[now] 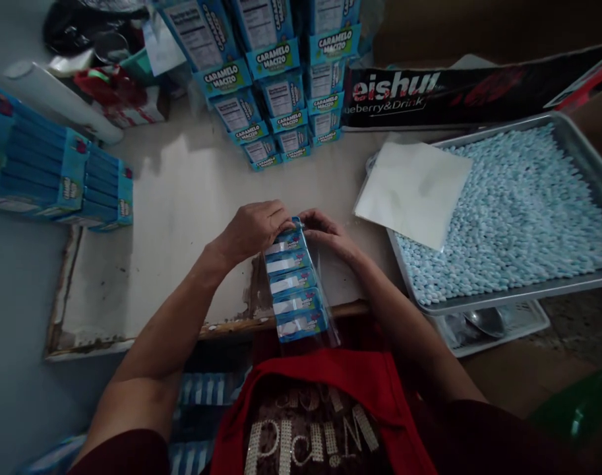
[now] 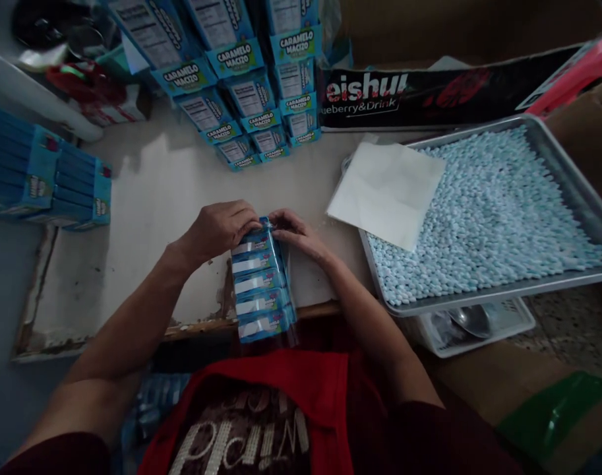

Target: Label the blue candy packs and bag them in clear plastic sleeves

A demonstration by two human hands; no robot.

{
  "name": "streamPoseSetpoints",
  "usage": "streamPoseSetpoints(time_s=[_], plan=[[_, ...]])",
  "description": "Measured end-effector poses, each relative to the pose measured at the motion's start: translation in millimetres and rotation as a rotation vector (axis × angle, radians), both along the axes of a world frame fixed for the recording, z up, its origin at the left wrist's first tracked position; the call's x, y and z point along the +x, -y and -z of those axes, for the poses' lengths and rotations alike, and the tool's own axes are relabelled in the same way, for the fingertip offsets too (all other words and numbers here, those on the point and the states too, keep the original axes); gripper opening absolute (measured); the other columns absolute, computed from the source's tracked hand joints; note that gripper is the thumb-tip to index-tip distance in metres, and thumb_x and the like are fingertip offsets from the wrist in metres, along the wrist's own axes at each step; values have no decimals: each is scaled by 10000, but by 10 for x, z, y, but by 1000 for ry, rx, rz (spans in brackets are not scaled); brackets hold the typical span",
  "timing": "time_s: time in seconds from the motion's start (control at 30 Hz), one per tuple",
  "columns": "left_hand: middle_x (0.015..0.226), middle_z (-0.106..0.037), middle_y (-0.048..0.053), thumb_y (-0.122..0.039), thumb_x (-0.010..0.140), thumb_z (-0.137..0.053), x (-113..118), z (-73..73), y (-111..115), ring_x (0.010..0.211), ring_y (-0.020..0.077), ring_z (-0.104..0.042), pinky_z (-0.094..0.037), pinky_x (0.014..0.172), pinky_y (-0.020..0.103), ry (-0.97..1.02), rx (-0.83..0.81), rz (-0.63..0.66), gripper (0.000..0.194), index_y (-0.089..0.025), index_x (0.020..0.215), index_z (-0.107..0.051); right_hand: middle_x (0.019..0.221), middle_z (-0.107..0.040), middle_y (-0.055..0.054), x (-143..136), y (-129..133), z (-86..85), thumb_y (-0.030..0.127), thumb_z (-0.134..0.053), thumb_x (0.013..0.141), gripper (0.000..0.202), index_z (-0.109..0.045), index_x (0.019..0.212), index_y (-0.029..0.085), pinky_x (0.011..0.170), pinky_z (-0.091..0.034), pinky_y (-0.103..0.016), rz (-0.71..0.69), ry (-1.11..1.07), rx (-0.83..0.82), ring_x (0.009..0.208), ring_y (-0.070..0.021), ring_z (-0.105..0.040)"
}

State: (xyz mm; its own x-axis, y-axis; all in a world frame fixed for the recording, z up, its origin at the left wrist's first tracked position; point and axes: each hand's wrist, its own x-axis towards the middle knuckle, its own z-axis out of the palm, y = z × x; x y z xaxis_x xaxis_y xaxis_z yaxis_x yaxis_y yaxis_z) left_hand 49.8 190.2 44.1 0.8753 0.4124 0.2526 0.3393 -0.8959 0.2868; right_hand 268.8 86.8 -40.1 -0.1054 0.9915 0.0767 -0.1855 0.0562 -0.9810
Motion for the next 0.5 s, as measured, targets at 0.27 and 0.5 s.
streamPoseSetpoints(time_s=[0.27,0.5], plan=[[531,-461,4,-660,934,-664,268,33,-424,521,139,-400,-348,550,305,-73,-912,-60,608,-223,535,-522,932,-727,1,-102,-117,42,494,-851,796,368,-734,1038,243,874,-573,-339,29,-258,-110,856,-192,-665],[583,-479,-13,-728,802,-846,279,-49,-370,559,104,-404,-302,546,261,-62,-1078,-155,644,-190,590,-562,750,-552,30,-186,-121,-58,574,-859,812,405,-639,789,235,706,-420,-284,129,-305,-265,726,-148,-471]])
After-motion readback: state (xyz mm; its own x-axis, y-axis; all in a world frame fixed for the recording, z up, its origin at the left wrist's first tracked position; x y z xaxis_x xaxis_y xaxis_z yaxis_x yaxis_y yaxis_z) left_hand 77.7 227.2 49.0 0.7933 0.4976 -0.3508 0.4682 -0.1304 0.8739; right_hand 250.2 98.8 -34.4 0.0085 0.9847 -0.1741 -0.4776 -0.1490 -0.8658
